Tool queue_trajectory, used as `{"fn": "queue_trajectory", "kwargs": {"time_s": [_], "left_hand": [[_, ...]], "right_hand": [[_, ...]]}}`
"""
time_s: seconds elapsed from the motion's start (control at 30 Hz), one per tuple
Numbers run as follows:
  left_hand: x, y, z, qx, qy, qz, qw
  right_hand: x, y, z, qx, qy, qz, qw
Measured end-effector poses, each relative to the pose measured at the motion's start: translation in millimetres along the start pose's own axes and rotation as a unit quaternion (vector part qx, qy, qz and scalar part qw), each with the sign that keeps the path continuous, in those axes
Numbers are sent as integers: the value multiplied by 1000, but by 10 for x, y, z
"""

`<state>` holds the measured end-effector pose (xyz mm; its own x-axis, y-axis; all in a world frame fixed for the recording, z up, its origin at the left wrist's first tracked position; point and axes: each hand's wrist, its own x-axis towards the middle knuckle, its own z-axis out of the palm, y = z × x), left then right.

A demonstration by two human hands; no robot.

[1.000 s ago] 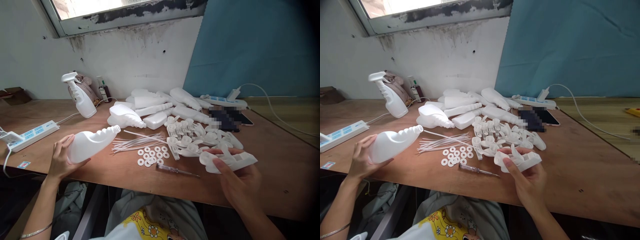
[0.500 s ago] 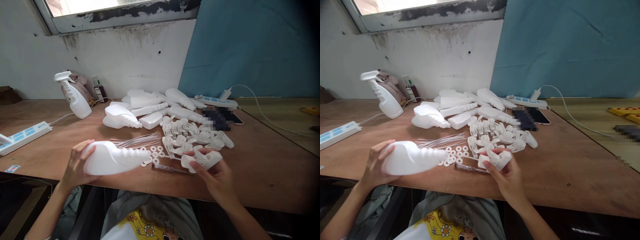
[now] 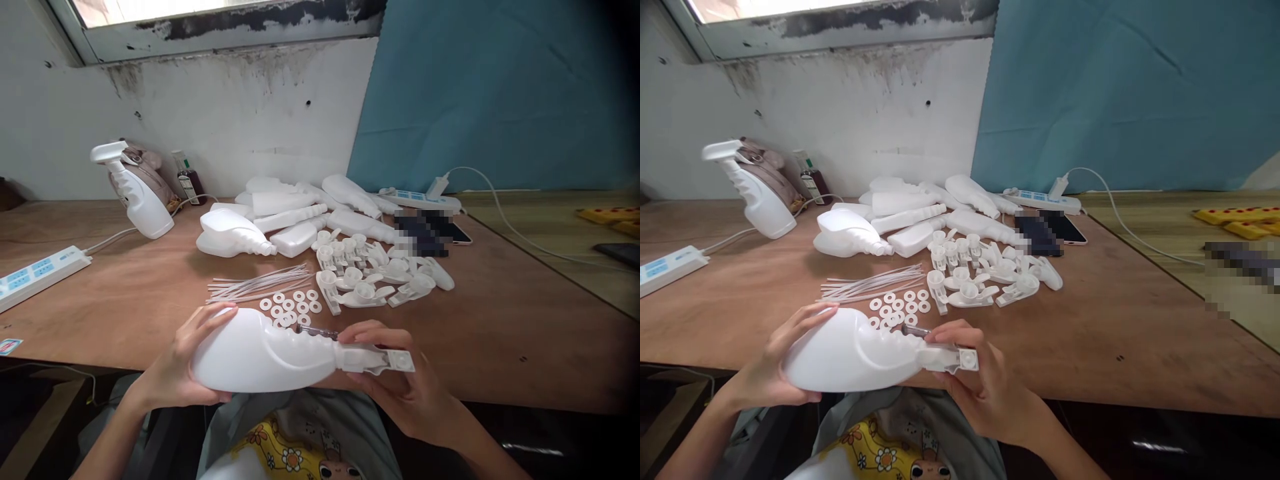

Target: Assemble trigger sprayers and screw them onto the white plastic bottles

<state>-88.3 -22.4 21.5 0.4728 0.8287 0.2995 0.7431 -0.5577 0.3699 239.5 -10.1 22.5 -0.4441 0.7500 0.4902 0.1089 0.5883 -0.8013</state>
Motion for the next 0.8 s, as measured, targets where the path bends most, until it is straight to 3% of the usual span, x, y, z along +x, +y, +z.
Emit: {"fn": "queue_trajectory", "kwargs": {"time_s": [0.1, 0.2, 0.3, 0.37, 0.47, 0.5, 0.57, 0.63, 0.7, 0.73, 0.8], "left_hand": [[8, 33, -3, 15, 48, 19, 999], [27, 43, 39, 81, 158, 78, 981], [25, 43, 136, 106, 266, 106, 952], [28, 68, 221, 57, 358, 75, 929], [74, 153, 334, -146, 476, -57, 865], [97, 182, 361, -237, 477, -116, 839], [140, 219, 397, -386, 419, -231, 789], [161, 221, 413, -438, 366, -297, 765], [160, 203, 409, -416, 380, -280, 778], [155, 197, 396, -385, 417, -241, 787], [146, 203, 347, -291, 438, -185, 830]], "right_hand": [[-7, 18, 5, -6, 49, 71, 996], [11, 49, 32, 29, 123, 197, 972], [52, 73, 84, 110, 142, 261, 949], [78, 75, 123, 145, 139, 266, 943], [88, 56, 150, 156, 155, 229, 948], [82, 46, 147, 146, 169, 210, 952], [57, 27, 125, 113, 190, 170, 960], [28, 14, 96, 86, 191, 144, 967], [12, 9, 77, 78, 176, 147, 970], [12, 10, 75, 78, 169, 159, 970], [29, 21, 83, 89, 163, 190, 964]]}}
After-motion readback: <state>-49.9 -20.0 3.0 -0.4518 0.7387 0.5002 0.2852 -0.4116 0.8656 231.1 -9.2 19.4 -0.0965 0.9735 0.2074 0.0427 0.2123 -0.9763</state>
